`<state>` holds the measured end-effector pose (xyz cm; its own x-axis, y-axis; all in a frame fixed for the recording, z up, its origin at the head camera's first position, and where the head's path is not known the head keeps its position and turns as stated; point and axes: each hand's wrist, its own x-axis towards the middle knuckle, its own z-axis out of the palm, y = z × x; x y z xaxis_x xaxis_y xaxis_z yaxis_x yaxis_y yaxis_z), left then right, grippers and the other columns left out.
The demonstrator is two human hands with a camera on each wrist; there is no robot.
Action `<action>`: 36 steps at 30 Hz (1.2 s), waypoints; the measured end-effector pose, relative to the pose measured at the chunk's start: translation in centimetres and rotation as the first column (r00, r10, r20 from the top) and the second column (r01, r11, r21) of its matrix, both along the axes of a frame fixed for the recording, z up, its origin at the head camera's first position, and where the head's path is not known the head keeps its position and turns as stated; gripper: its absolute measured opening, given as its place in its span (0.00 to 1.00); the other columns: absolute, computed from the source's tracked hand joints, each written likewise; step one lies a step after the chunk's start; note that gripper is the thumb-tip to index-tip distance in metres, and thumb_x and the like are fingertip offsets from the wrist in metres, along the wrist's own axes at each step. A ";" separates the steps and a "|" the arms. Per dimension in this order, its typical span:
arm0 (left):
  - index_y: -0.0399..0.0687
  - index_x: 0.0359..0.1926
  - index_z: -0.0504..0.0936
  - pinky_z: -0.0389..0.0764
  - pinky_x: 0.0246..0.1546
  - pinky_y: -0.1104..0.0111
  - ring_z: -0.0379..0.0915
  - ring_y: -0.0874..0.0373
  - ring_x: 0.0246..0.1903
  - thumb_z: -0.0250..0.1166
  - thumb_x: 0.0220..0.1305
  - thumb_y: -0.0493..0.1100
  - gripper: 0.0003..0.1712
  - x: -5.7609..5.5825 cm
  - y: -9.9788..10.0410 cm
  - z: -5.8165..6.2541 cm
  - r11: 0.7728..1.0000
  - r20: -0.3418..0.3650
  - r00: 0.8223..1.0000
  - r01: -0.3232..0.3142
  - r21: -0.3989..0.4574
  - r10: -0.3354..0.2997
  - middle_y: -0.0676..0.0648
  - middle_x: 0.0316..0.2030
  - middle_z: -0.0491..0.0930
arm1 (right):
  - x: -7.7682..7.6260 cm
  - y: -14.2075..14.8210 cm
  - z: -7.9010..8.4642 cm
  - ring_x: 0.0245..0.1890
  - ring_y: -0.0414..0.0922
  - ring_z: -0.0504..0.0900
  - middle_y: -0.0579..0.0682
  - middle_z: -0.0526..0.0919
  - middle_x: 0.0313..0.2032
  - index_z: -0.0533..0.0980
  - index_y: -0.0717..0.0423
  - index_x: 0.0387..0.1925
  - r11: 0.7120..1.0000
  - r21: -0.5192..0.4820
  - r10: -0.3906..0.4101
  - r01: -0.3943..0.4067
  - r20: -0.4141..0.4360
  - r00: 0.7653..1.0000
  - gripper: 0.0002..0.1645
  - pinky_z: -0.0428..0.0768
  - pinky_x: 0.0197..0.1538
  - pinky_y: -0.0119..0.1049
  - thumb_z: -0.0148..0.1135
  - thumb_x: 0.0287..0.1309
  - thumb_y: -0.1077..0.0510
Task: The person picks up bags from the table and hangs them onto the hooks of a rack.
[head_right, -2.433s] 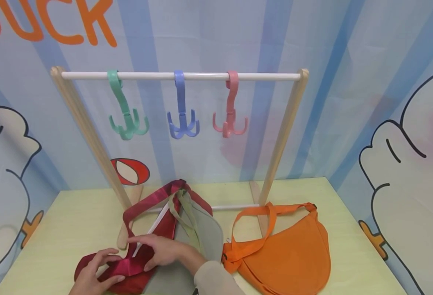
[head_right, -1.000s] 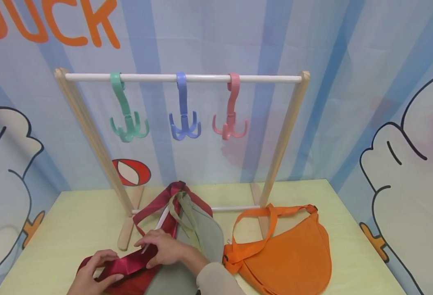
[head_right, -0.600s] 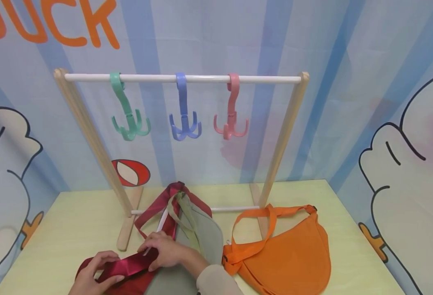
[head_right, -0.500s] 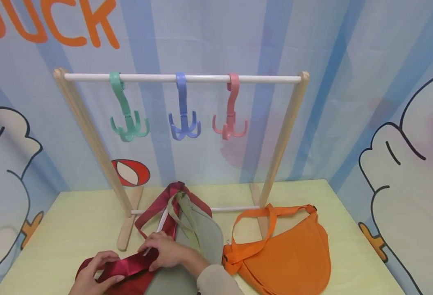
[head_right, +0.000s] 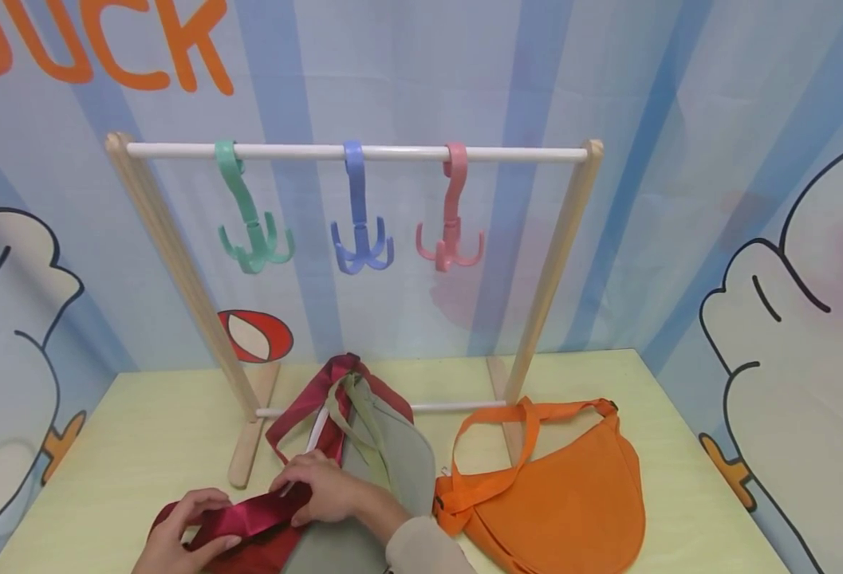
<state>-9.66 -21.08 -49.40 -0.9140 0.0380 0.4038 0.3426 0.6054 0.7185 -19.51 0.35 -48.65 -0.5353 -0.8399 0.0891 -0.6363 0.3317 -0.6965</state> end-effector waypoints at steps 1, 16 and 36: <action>0.39 0.39 0.75 0.68 0.35 0.82 0.73 0.70 0.33 0.78 0.27 0.30 0.31 0.0 0.0 0.0 1.000 -0.009 1.000 0.004 0.008 -0.004 0.59 0.32 0.77 | 0.0 0.1 0.0 0.51 0.35 0.62 0.45 0.75 0.47 0.76 0.53 0.47 1.000 -0.022 0.003 -0.003 0.014 1.000 0.26 0.60 0.54 0.29 0.71 0.41 0.64; 0.45 0.43 0.75 0.75 0.35 0.71 0.73 0.68 0.34 0.77 0.30 0.32 0.32 0.1 0.4 0.3 0.998 0.041 0.998 -0.051 -0.023 0.052 0.59 0.35 0.77 | -0.3 1.2 1.1 0.46 0.34 0.69 0.51 0.77 0.44 0.75 0.61 0.45 0.989 -0.137 0.075 -0.059 0.120 0.990 0.19 0.65 0.53 0.27 0.66 0.48 0.67; 0.45 0.40 0.77 0.74 0.33 0.72 0.73 0.70 0.35 0.78 0.30 0.35 0.29 0.4 0.8 0.5 0.997 0.122 0.990 -0.072 -0.008 0.072 0.58 0.33 0.78 | -0.5 1.6 0.4 0.47 0.40 0.71 0.53 0.74 0.47 0.73 0.61 0.48 0.992 -0.116 0.069 -0.053 0.140 0.988 0.23 0.68 0.51 0.28 0.63 0.47 0.71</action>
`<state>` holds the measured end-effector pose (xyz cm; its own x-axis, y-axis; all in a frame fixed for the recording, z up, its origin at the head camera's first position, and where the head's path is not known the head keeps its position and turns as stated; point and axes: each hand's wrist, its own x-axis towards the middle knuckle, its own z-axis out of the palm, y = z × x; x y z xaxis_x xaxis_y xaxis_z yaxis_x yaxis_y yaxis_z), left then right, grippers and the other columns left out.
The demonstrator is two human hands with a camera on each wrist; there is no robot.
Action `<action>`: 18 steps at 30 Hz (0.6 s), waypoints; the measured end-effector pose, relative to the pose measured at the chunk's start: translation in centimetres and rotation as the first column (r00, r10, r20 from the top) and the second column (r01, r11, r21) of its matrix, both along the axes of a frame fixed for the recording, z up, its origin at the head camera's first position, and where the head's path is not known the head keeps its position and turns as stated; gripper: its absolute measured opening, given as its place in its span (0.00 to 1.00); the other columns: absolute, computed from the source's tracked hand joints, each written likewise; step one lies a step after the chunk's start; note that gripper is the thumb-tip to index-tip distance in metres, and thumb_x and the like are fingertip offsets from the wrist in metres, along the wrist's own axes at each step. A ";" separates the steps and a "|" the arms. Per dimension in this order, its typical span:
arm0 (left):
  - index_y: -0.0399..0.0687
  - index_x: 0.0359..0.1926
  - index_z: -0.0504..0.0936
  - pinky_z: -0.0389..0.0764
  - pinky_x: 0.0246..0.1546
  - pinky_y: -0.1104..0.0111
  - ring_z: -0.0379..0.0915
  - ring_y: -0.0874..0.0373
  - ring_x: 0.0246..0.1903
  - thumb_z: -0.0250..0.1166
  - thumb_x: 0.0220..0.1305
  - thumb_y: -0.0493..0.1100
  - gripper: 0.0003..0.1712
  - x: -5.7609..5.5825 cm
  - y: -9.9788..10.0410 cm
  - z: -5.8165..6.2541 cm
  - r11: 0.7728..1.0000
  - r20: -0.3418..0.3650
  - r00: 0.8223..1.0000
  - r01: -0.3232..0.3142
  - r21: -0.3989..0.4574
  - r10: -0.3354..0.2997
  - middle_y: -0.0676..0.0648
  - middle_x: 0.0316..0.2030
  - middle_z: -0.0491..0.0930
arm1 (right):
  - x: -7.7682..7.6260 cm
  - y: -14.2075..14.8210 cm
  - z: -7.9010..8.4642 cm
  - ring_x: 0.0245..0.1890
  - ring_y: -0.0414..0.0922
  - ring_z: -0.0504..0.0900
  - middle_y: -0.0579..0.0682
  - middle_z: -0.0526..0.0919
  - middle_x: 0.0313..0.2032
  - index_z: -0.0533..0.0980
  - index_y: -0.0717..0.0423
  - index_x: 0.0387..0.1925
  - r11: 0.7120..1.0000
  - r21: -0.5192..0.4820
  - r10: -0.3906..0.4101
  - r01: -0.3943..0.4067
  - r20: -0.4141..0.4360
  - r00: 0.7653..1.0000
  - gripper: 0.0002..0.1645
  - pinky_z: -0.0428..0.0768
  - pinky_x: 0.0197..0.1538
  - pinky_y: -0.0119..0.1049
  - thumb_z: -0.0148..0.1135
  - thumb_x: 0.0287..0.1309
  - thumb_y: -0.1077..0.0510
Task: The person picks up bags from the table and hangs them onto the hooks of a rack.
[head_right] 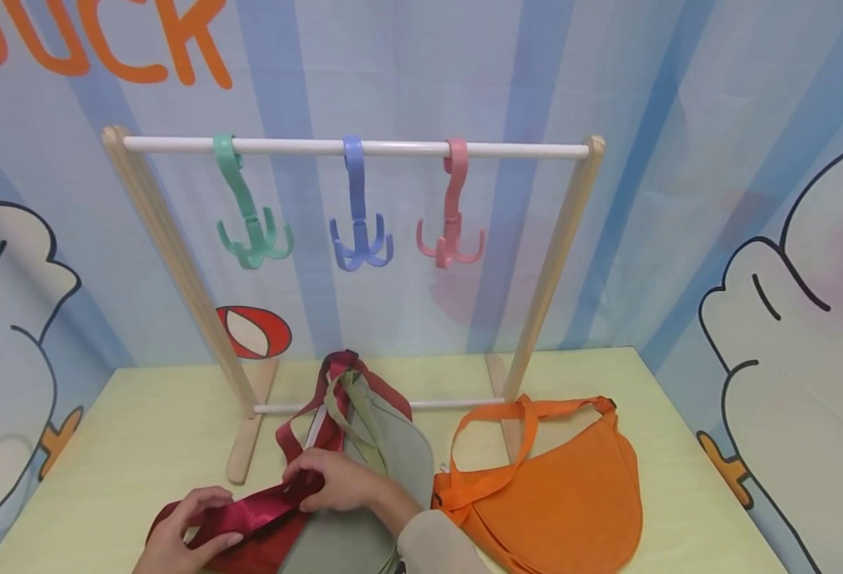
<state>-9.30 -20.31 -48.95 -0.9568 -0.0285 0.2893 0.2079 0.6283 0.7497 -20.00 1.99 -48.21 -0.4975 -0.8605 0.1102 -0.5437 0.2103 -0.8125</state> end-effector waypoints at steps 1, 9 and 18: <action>0.45 0.40 0.77 0.74 0.33 0.72 0.73 0.70 0.35 0.78 0.30 0.35 0.29 0.0 0.0 0.0 1.000 0.001 1.000 -0.002 -0.002 0.002 0.58 0.33 0.78 | 0.0 0.0 -0.1 0.47 0.41 0.71 0.53 0.74 0.47 0.73 0.61 0.49 1.000 0.000 0.003 -0.003 -0.017 1.000 0.23 0.68 0.51 0.29 0.63 0.47 0.71; 0.44 0.39 0.77 0.74 0.32 0.72 0.73 0.70 0.34 0.78 0.29 0.35 0.30 0.0 -0.1 -0.2 1.000 -0.025 1.000 -0.002 0.002 0.002 0.59 0.32 0.78 | -0.2 0.1 -0.4 0.45 0.43 0.72 0.53 0.74 0.46 0.73 0.61 0.48 0.999 -0.012 -0.031 0.030 -0.073 0.997 0.23 0.69 0.49 0.28 0.62 0.47 0.72; 0.42 0.40 0.76 0.74 0.33 0.72 0.73 0.69 0.35 0.77 0.32 0.32 0.29 0.0 -0.1 0.1 1.000 -0.005 1.000 -0.004 0.016 0.004 0.56 0.35 0.78 | -0.3 0.0 -0.7 0.40 0.41 0.75 0.51 0.78 0.41 0.76 0.60 0.44 0.991 -0.060 -0.123 0.122 -0.014 0.992 0.17 0.72 0.45 0.28 0.64 0.49 0.70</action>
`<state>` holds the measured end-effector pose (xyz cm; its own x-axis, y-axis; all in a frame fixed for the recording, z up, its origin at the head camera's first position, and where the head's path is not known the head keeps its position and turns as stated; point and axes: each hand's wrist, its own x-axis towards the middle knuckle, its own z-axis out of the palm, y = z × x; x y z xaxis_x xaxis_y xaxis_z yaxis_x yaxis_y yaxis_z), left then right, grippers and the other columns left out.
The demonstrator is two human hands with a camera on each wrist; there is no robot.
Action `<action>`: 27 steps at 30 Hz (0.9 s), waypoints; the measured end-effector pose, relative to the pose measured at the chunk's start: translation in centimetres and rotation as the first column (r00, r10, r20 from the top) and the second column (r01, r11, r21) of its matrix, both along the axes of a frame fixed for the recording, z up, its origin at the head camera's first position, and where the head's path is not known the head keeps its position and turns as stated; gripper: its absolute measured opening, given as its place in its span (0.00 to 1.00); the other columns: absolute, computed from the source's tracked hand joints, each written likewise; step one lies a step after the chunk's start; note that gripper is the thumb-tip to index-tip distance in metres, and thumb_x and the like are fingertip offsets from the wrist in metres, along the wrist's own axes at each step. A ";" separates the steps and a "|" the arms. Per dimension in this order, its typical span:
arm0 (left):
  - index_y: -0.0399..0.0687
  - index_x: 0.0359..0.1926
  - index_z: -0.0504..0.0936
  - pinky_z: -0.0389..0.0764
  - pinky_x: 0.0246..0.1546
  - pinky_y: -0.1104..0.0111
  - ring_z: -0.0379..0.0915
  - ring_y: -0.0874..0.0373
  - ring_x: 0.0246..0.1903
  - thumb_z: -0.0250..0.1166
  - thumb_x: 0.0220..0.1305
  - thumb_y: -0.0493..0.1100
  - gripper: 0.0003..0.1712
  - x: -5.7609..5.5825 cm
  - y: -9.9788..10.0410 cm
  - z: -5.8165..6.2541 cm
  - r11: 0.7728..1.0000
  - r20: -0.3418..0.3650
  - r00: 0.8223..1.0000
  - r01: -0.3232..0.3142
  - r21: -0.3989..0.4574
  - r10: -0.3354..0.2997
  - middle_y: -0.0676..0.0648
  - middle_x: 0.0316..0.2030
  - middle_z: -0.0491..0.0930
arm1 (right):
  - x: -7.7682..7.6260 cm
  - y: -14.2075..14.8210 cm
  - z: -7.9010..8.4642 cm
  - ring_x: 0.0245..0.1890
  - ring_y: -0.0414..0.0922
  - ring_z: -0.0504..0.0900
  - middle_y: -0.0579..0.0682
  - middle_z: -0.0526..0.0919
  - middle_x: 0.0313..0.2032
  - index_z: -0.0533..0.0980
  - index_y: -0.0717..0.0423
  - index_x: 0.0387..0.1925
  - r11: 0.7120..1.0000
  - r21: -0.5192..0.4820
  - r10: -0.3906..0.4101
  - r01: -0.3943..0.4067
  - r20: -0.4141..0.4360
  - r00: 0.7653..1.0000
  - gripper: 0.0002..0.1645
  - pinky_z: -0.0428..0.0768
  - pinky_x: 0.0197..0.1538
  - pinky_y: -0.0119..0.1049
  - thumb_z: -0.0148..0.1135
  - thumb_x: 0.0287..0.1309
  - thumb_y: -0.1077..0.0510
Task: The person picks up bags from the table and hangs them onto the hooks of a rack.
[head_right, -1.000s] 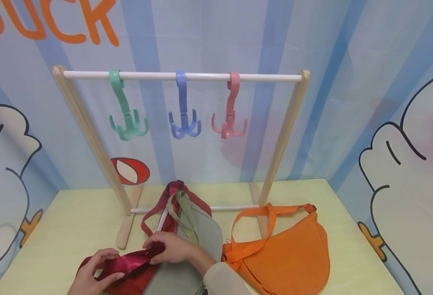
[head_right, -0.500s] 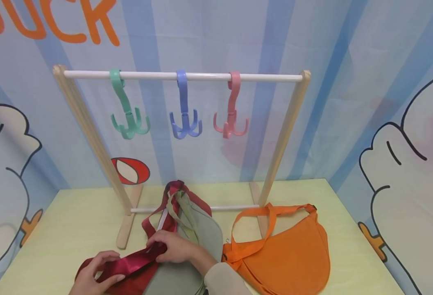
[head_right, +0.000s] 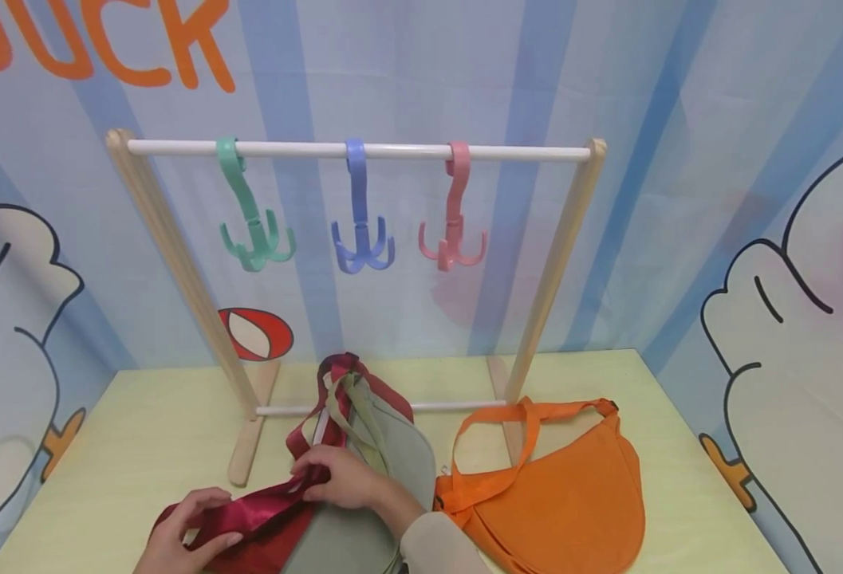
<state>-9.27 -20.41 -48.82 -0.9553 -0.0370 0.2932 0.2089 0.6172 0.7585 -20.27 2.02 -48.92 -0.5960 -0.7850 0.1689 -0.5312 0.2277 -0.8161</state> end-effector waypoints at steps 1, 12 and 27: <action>0.42 0.41 0.76 0.74 0.34 0.72 0.72 0.69 0.35 0.77 0.32 0.32 0.29 0.0 0.0 0.1 1.000 0.009 1.000 0.000 0.004 0.000 0.55 0.36 0.78 | 0.0 0.0 0.0 0.40 0.41 0.76 0.51 0.78 0.41 0.76 0.60 0.44 1.000 -0.008 -0.010 0.010 0.003 1.000 0.17 0.72 0.44 0.27 0.64 0.50 0.69; 0.41 0.40 0.76 0.73 0.35 0.77 0.72 0.69 0.35 0.76 0.31 0.29 0.29 0.0 -0.1 0.2 1.000 -0.043 0.999 0.027 0.010 -0.026 0.56 0.36 0.77 | 0.2 0.0 0.5 0.37 0.38 0.76 0.55 0.79 0.37 0.76 0.63 0.41 0.996 -0.041 -0.079 0.080 0.025 0.997 0.13 0.72 0.42 0.27 0.61 0.51 0.71; 0.42 0.40 0.77 0.75 0.34 0.72 0.72 0.69 0.33 0.76 0.31 0.30 0.29 0.1 -0.1 0.3 1.000 -0.005 1.000 0.002 0.005 -0.002 0.56 0.34 0.77 | -0.4 0.7 0.3 0.40 0.46 0.74 0.54 0.77 0.40 0.77 0.63 0.41 0.997 -0.056 -0.054 0.047 -0.129 0.990 0.14 0.72 0.44 0.29 0.61 0.50 0.73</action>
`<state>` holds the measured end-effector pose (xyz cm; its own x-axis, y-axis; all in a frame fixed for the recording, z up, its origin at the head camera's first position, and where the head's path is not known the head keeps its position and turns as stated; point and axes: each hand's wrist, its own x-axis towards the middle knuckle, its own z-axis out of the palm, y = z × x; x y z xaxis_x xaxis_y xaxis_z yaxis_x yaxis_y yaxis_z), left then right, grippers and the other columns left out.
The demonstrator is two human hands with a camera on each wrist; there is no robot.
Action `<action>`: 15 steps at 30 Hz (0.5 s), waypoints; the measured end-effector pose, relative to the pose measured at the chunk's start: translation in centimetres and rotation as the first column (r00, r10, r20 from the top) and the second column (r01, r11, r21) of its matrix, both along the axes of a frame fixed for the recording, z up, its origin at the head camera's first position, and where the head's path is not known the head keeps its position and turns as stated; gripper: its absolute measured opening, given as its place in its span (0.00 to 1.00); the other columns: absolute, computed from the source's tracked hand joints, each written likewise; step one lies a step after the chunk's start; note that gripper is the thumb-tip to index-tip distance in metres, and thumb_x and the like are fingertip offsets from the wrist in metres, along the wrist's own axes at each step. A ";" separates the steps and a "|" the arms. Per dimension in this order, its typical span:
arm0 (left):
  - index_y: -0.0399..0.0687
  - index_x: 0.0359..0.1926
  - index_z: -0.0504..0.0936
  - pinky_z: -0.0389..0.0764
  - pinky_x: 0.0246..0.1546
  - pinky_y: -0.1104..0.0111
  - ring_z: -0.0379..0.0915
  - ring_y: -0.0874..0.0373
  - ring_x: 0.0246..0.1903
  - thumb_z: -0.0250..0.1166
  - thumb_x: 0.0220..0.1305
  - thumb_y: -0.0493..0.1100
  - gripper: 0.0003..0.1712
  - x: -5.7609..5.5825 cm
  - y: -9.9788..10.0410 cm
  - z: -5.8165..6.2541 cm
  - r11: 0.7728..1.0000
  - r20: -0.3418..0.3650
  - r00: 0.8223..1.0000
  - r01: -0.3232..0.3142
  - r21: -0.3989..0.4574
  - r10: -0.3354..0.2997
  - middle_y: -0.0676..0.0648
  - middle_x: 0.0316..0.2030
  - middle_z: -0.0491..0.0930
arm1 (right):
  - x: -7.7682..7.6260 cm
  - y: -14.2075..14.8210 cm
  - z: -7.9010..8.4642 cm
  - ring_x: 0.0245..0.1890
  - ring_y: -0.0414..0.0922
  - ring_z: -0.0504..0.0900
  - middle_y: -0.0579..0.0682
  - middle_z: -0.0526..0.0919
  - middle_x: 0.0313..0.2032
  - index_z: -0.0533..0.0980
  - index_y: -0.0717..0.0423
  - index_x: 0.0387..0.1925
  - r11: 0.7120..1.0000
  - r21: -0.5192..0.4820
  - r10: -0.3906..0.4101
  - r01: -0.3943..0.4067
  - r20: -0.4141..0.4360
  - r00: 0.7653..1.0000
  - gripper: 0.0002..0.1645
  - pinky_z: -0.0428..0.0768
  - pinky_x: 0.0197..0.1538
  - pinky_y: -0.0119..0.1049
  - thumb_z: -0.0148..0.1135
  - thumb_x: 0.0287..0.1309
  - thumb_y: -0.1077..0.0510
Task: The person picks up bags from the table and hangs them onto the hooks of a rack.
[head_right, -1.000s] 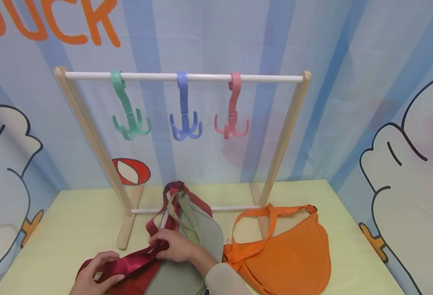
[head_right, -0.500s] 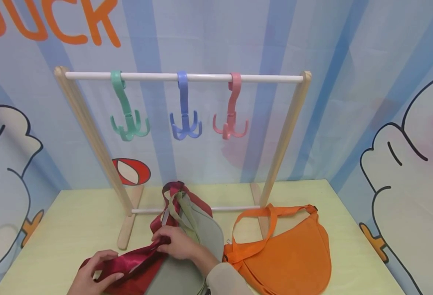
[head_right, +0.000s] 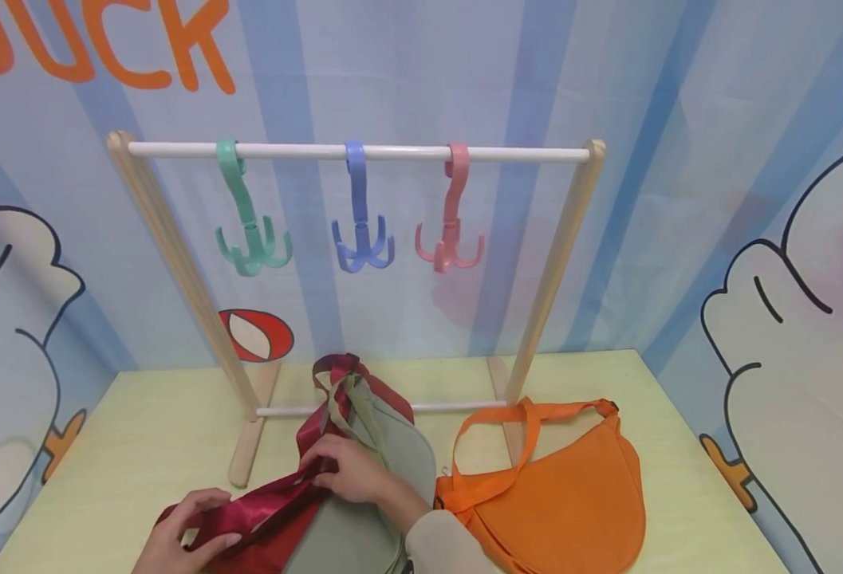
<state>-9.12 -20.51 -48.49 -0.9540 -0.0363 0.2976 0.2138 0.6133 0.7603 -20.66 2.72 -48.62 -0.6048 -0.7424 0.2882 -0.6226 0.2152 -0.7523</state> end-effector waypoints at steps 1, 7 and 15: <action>0.42 0.40 0.77 0.75 0.34 0.72 0.72 0.69 0.33 0.76 0.31 0.30 0.29 0.0 0.0 0.0 1.000 0.004 1.000 -0.001 0.001 0.001 0.56 0.34 0.77 | 0.0 0.0 0.0 0.40 0.46 0.74 0.54 0.77 0.41 0.76 0.63 0.42 1.000 0.002 -0.001 0.001 0.002 1.000 0.15 0.73 0.43 0.28 0.61 0.50 0.73; 0.43 0.39 0.77 0.74 0.34 0.73 0.71 0.70 0.33 0.77 0.30 0.31 0.28 0.0 0.0 0.0 1.000 -0.008 1.000 -0.003 0.003 0.003 0.57 0.34 0.77 | -0.1 0.0 -0.1 0.36 0.43 0.74 0.54 0.77 0.40 0.76 0.63 0.42 0.999 0.017 -0.052 0.051 0.048 0.997 0.15 0.73 0.40 0.27 0.61 0.50 0.73; 0.44 0.39 0.78 0.74 0.33 0.74 0.72 0.70 0.33 0.77 0.29 0.31 0.29 0.1 -0.1 0.1 0.999 -0.050 0.999 -0.021 -0.025 0.020 0.57 0.33 0.78 | -0.1 -0.4 0.0 0.30 0.37 0.74 0.51 0.78 0.31 0.76 0.64 0.39 0.992 0.022 -0.123 0.121 0.167 0.978 0.12 0.73 0.35 0.27 0.59 0.51 0.74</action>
<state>-8.99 -20.62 -48.37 -0.9372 -0.0479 0.3454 0.2378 0.6367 0.7335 -20.77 2.34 -48.58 -0.7301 -0.6627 0.1665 -0.4563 0.2915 -0.8408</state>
